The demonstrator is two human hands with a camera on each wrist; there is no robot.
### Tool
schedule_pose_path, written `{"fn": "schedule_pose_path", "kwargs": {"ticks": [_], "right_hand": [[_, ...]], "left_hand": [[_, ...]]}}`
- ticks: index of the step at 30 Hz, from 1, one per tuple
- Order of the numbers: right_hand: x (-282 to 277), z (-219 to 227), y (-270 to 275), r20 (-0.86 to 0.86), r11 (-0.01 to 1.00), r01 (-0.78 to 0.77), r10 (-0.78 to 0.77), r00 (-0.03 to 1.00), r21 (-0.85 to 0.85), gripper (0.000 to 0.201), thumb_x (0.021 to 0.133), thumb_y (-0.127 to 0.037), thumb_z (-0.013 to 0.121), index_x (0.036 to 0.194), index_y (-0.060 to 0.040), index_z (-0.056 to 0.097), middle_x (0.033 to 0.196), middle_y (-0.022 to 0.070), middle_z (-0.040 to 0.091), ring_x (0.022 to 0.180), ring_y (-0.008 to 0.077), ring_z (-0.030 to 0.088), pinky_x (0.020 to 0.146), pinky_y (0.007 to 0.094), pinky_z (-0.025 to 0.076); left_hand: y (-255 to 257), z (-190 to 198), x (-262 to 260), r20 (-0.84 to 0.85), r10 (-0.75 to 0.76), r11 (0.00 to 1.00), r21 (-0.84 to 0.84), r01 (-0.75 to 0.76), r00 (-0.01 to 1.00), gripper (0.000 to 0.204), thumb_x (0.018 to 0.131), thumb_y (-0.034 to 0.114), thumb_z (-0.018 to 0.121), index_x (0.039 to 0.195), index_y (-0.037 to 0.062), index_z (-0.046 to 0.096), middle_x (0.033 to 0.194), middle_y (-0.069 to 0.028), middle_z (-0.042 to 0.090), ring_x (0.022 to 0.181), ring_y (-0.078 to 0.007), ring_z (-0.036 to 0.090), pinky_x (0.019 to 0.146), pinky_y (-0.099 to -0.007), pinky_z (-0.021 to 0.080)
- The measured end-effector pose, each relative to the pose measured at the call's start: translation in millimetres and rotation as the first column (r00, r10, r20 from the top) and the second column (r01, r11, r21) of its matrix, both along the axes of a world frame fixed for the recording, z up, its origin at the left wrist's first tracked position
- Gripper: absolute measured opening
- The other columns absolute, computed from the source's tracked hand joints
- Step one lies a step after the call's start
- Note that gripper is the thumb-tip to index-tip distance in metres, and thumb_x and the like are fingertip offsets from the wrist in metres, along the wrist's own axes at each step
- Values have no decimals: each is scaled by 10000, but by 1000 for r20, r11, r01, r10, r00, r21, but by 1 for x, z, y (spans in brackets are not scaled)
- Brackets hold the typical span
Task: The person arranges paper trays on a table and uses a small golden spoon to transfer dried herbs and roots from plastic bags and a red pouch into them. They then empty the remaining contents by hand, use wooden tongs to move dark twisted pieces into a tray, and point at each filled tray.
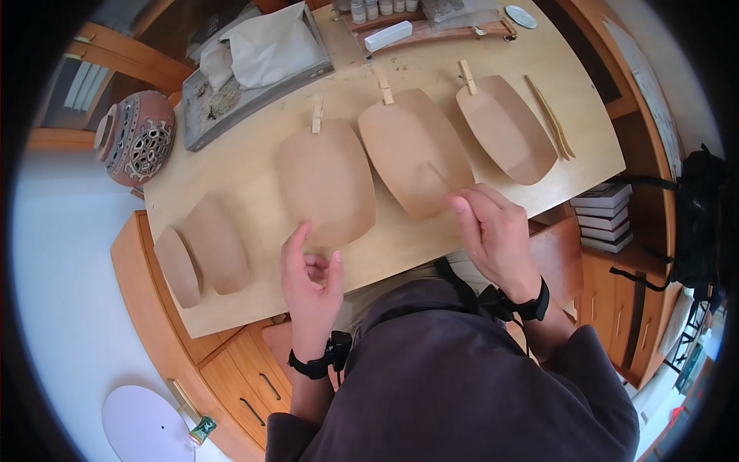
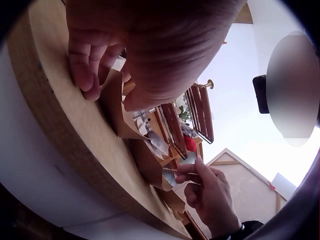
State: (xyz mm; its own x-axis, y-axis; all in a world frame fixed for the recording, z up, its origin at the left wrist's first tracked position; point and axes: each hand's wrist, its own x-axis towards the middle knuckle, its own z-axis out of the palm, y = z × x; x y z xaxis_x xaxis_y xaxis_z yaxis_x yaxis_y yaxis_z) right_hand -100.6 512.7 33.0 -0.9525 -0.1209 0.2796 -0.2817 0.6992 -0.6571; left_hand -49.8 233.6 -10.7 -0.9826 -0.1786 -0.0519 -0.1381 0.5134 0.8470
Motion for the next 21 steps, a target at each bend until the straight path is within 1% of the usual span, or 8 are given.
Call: {"fn": "schedule_pose_path", "kwargs": {"ticks": [2, 5, 7, 11, 12, 14, 17, 21], "right_hand": [[0, 6, -5, -43, 998, -27, 24, 999, -51, 99, 991, -108, 692, 965, -20, 730, 840, 115, 677, 647, 304, 648, 586, 388, 521], [1, 7, -15, -141, 984, -151, 137, 980, -95, 109, 974, -142, 718, 964, -34, 731, 842, 93, 678, 651, 284, 655, 589, 385, 531], [3, 2, -31, -195, 966, -243, 221, 956, -94, 119, 964, -163, 732, 950, -45, 724, 849, 77, 678, 663, 270, 664, 593, 384, 540], [5, 0, -54, -73, 924, -380, 381, 922, 28, 127, 950, -168, 749, 992, -48, 741, 967, 84, 723, 734, 267, 709, 593, 372, 564], [4, -1, -57, -61, 921, -386, 389, 919, 44, 128, 949, -171, 751, 990, -50, 743, 965, 84, 725, 735, 268, 709, 597, 374, 565], [2, -4, -62, -37, 915, -397, 400, 916, 77, 130, 949, -177, 755, 986, -53, 746, 962, 84, 727, 736, 268, 711, 604, 377, 568], [1, 3, -59, -73, 923, -384, 384, 921, 6, 123, 962, -164, 740, 1000, -48, 754, 941, 88, 729, 733, 283, 707, 617, 382, 569], [-2, 15, -44, -153, 957, -262, 243, 958, -123, 104, 987, -150, 707, 968, -57, 749, 892, 73, 709, 689, 274, 685, 598, 382, 551]], "left_hand": [[0, 0, 1, -12, 0, 1000, 9, 0, 1000, 639, 989, 48, 697, 1573, 52, 439, 855, -28, 630, 738, -69, 584, 695, -216, 479], [3, 9, 0, 54, 36, 998, 42, -38, 998, 638, 944, 71, 749, 1533, 45, 502, 1295, -112, 612, 820, -135, 639, 724, -283, 554], [3, 10, 0, 43, 33, 999, 36, -35, 999, 639, 944, 71, 751, 1532, 47, 502, 1285, -109, 611, 824, -136, 643, 724, -283, 556], [1, 6, 0, -28, -22, 1000, -8, 22, 999, 674, 977, 23, 708, 1588, 53, 425, 1179, -111, 617, 794, -95, 629, 732, -246, 516], [1, 7, 0, -26, -20, 1000, 8, 20, 999, 669, 976, 18, 708, 1583, 52, 429, 1219, -115, 597, 811, -99, 631, 736, -248, 518], [0, 9, 0, -20, -18, 999, 39, 19, 1000, 658, 973, 7, 708, 1571, 48, 438, 1299, -124, 556, 844, -108, 636, 743, -253, 523], [-4, 13, -2, -19, -3, 999, 42, 4, 1000, 632, 969, -3, 704, 1550, 46, 458, 1318, -124, 540, 879, -111, 632, 735, -241, 519], [-5, 20, -6, -94, -15, 993, -122, 3, 995, 539, 942, 2, 717, 1455, 36, 555, 1271, -108, 573, 958, -165, 628, 805, -308, 524]]}}
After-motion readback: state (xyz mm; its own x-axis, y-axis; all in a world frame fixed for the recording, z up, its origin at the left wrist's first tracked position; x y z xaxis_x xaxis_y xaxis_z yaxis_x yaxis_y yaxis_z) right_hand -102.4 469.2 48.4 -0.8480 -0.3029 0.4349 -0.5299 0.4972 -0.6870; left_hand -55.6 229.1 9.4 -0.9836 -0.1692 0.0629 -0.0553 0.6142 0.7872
